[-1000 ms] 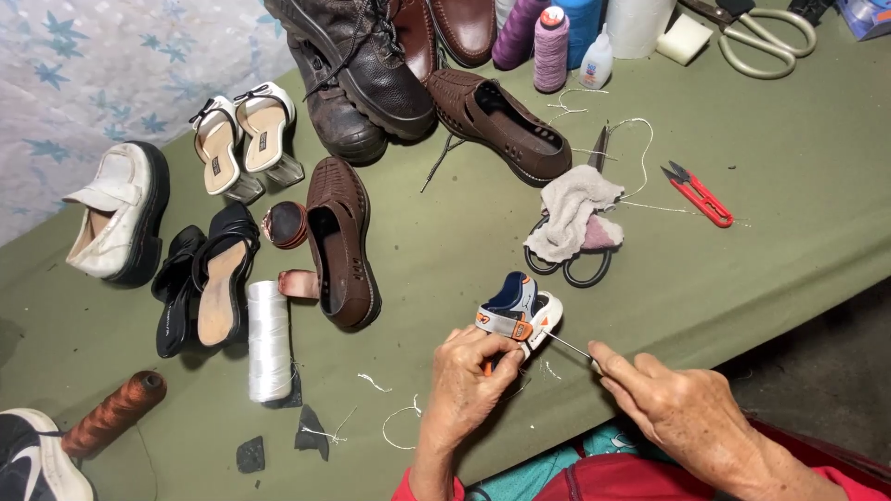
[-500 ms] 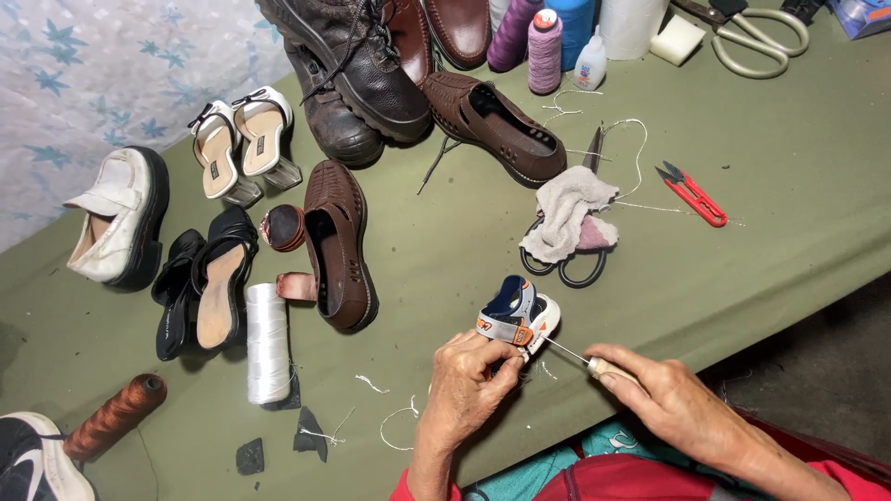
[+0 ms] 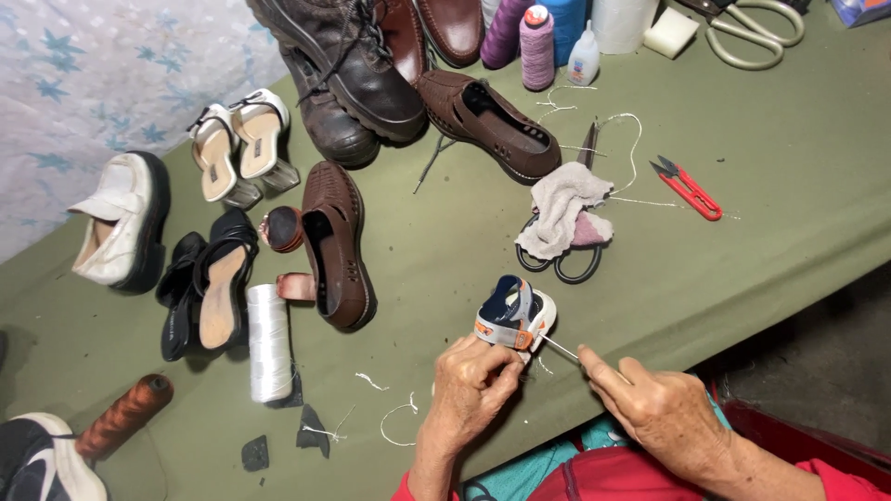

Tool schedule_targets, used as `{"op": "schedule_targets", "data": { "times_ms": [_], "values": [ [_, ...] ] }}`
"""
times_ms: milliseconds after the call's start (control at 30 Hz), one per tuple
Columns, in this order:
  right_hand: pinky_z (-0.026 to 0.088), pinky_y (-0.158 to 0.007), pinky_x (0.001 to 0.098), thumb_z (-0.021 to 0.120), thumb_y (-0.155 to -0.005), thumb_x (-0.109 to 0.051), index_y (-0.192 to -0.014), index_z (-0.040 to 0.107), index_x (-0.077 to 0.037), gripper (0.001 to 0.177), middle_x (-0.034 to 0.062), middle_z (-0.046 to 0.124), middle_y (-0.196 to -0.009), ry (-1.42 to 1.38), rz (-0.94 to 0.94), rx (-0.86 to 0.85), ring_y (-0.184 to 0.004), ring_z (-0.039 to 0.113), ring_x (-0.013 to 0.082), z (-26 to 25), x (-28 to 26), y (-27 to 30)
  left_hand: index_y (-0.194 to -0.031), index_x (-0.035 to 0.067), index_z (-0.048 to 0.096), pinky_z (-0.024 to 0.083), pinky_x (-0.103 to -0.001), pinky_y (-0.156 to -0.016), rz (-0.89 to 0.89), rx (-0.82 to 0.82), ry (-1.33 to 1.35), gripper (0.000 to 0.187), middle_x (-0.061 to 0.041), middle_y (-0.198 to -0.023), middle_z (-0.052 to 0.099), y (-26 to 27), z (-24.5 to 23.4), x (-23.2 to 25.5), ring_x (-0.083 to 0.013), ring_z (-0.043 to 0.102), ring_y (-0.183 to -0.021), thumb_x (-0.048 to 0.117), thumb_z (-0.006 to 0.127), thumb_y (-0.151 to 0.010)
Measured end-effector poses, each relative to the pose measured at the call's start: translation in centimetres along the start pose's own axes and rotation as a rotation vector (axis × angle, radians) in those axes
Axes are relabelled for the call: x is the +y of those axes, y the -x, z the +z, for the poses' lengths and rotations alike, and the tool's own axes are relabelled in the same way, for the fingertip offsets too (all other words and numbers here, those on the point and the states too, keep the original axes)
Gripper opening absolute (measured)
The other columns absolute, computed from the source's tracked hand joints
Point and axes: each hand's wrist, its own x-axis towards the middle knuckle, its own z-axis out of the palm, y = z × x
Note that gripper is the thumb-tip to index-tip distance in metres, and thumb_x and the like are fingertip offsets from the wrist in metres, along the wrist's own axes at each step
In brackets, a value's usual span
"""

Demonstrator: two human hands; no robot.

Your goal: The person uses a stitching awl to puncture the sole of a child's sandal, then pulls a white thread through the hole. They use a red utility knife to trim the thread and a pair of scissors to cut a new length of thread from a spool. Finally, they thread the needle and prepare to continue sewing the sandal.

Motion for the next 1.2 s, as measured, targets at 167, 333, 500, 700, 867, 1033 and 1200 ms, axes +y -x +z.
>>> {"op": "schedule_targets", "data": {
  "times_ms": [167,333,500,700,867,1033,1200],
  "values": [
    [0.052,-0.044,0.0385,0.057,-0.098,-0.037,-0.126,0.06,-0.024,0.031,-0.0064,0.067,-0.082,-0.347,0.199,-0.156,-0.058,0.067,0.0188,0.7,-0.7,0.2,-0.087,0.012,0.073,0.046,-0.036,-0.083,-0.169,-0.018,0.077,0.008,-0.003,-0.098,0.071,0.9,-2.3,2.4,-0.0252,0.057,-0.097,0.016,0.07,-0.093],
    [0.054,-0.056,0.0398,0.057,-0.099,-0.035,-0.111,0.063,-0.022,0.019,-0.0045,0.072,-0.095,-0.663,0.278,-0.28,-0.066,0.071,0.0231,1.2,-1.6,-0.4,-0.085,0.015,0.066,0.042,-0.045,-0.073,-0.159,0.143,-0.453,0.01,-0.01,-0.096,0.053,1.8,-1.5,5.0,-0.0337,0.048,-0.087,0.021,0.072,-0.089],
    [0.05,-0.066,0.0393,0.059,-0.097,-0.04,-0.106,0.058,-0.028,0.015,0.0008,0.067,-0.076,-0.759,0.451,-0.564,-0.068,0.065,0.0292,1.8,-1.5,-0.7,-0.086,0.008,0.066,0.043,-0.056,-0.091,-0.013,0.14,-0.584,0.007,-0.028,-0.132,0.053,0.1,-2.0,5.9,-0.048,0.051,-0.118,0.008,0.069,-0.08],
    [0.047,-0.059,0.0371,0.062,-0.095,-0.04,-0.104,0.06,-0.026,0.017,0.0001,0.066,-0.066,-0.785,0.481,-0.528,-0.057,0.061,0.0231,2.5,-1.4,-0.6,-0.099,0.013,0.08,0.04,-0.05,-0.086,-0.017,-0.059,-0.568,0.018,-0.014,-0.091,0.06,-0.4,-0.7,2.3,-0.0395,0.053,-0.102,0.016,0.077,-0.081],
    [0.049,-0.067,0.0328,0.068,-0.089,-0.043,-0.109,0.064,-0.029,0.024,-0.0003,0.069,-0.07,-0.807,0.59,-0.583,-0.064,0.063,0.0229,3.8,-1.3,-0.3,-0.087,0.005,0.071,0.044,-0.061,-0.09,-0.059,-0.004,-0.471,0.015,-0.017,-0.105,0.064,2.4,2.7,1.3,-0.0512,0.05,-0.122,0.004,0.08,-0.075],
    [0.048,-0.067,0.0307,0.065,-0.092,-0.044,-0.101,0.066,-0.026,0.02,-0.0019,0.066,-0.068,-0.854,0.627,-0.635,-0.062,0.058,0.0183,2.5,-1.2,-1.6,-0.072,-0.002,0.056,0.048,-0.062,-0.089,0.009,0.201,-0.514,0.023,-0.023,-0.112,0.067,3.5,4.7,2.0,-0.0567,0.053,-0.125,0.002,0.059,-0.094],
    [0.044,-0.065,0.0296,0.065,-0.093,-0.042,-0.092,0.068,-0.022,0.02,-0.0019,0.057,-0.065,-0.889,0.671,-0.595,-0.062,0.048,0.0162,2.8,-1.4,-1.4,-0.078,0.001,0.063,0.05,-0.059,-0.09,0.09,0.23,-0.484,0.013,-0.019,-0.109,0.066,3.1,3.7,2.2,-0.052,0.056,-0.123,0.007,0.066,-0.09]
  ]
}}
